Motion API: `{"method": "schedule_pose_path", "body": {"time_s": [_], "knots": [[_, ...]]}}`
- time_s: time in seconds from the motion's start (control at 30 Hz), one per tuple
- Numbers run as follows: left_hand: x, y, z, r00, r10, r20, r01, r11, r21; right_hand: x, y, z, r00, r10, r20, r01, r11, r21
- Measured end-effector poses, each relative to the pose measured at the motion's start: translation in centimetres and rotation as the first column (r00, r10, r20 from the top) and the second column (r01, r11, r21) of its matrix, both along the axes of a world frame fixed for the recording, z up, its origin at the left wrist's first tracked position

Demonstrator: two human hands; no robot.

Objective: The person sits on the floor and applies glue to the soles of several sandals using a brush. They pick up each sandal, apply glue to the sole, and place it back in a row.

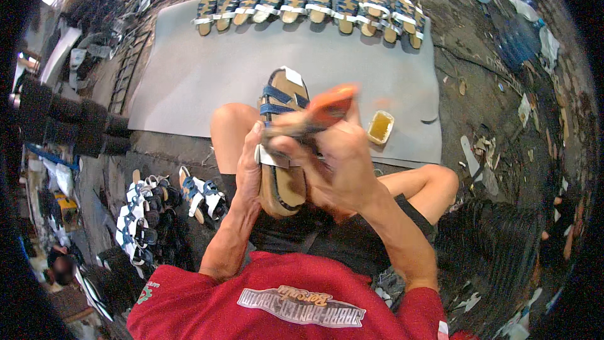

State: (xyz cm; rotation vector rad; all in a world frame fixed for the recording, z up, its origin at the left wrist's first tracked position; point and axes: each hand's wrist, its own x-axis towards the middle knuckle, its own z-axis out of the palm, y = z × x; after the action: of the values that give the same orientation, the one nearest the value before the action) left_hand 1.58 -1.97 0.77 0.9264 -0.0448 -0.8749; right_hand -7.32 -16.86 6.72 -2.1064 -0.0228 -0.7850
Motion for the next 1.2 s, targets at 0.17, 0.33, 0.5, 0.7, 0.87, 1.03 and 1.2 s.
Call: {"method": "schedule_pose_path", "body": {"time_s": [0.17,0.33,0.5,0.7,0.87,1.03,1.2], "knots": [[0.2,0.3,-0.6,0.989,0.003,-0.15,-0.006,1.0,-0.024,-0.1,-1.6,-1.1,0.996,-0.054,-0.074,0.042,0.987,-0.155],[0.4,1.0,-1.0,0.997,-0.008,-0.082,0.011,0.999,0.042,-1.1,-1.2,-1.3,0.995,-0.034,-0.089,0.05,0.982,0.185],[-0.5,0.6,-2.0,0.998,-0.042,-0.048,0.047,0.994,0.103,0.3,-1.1,-2.0,0.997,-0.081,-0.017,0.077,0.981,-0.179],[0.8,0.8,-1.1,0.997,-0.002,-0.083,0.007,0.998,0.063,-1.9,-2.3,-1.8,0.981,-0.17,-0.092,0.153,0.974,-0.169],[-0.7,1.7,-1.8,0.99,-0.13,-0.047,0.134,0.986,0.102,1.1,-1.3,-1.0,0.991,-0.102,-0.086,0.094,0.991,-0.1],[-0.7,2.7,-0.3,0.965,-0.046,-0.258,0.038,0.999,-0.036,-1.5,-3.8,-2.0,0.985,-0.114,-0.132,0.07,0.95,-0.303],[-2.0,2.4,-3.0,0.981,-0.192,-0.028,0.191,0.981,-0.023,1.2,-1.7,-1.2,0.997,-0.071,0.015,0.073,0.982,-0.175]]}}
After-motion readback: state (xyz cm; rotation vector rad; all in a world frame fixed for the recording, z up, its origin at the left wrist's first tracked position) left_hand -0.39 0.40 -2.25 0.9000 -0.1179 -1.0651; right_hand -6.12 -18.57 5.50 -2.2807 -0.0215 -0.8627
